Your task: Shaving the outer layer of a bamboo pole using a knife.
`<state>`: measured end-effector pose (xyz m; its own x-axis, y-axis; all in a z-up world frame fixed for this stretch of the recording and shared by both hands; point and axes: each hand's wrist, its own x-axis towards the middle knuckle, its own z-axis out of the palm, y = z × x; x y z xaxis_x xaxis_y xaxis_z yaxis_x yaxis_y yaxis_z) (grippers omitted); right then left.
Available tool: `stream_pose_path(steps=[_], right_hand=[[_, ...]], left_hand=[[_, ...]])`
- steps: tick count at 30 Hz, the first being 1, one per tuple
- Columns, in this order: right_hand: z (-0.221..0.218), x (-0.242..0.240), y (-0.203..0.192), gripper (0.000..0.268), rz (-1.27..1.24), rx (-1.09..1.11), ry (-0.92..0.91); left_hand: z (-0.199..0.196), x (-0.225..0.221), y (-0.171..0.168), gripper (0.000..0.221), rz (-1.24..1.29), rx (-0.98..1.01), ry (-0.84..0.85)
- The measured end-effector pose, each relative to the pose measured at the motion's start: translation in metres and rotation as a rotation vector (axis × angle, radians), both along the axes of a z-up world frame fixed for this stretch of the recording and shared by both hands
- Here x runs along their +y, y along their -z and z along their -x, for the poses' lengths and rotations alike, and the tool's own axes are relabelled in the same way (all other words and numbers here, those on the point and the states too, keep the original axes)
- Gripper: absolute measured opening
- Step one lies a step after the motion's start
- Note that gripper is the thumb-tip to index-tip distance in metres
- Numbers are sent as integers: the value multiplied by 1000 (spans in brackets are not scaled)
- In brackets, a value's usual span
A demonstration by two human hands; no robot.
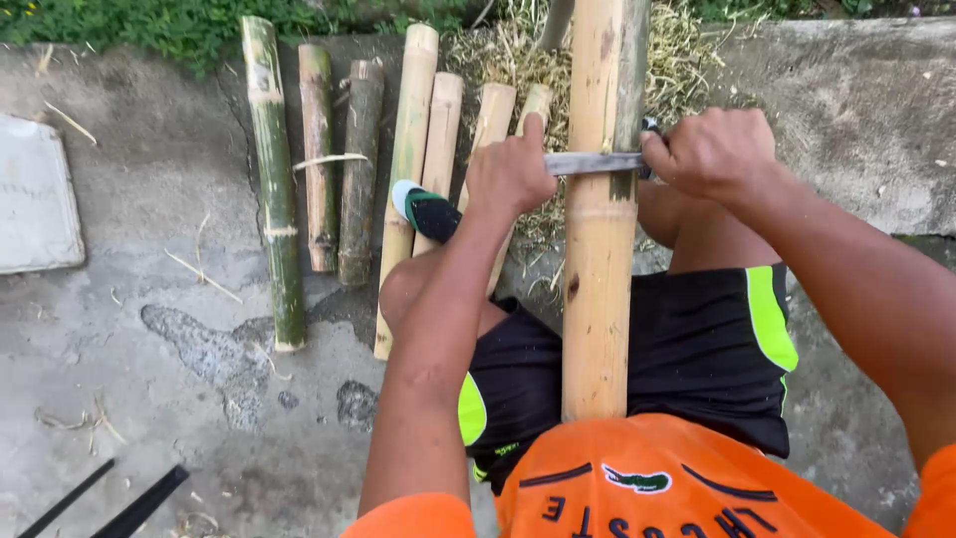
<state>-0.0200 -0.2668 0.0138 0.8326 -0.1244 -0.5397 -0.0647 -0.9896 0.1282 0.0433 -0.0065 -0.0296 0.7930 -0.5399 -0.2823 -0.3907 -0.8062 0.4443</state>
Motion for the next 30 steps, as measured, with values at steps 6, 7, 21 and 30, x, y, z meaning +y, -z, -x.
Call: stream_pose_path(steps=[6, 7, 21, 30], right_hand=[[20, 2, -11, 81, 54, 97, -43], [1, -3, -7, 81, 53, 96, -45], [-22, -13, -1, 73, -62, -52, -1], [-77, -24, -4, 84, 4, -78, -17]], left_hand=[[24, 0, -35, 43, -58, 119, -15], [2, -6, -26, 43, -59, 119, -17], [-20, -17, -31, 47, -141, 106, 30], [-78, -35, -32, 44, -145, 156, -73]])
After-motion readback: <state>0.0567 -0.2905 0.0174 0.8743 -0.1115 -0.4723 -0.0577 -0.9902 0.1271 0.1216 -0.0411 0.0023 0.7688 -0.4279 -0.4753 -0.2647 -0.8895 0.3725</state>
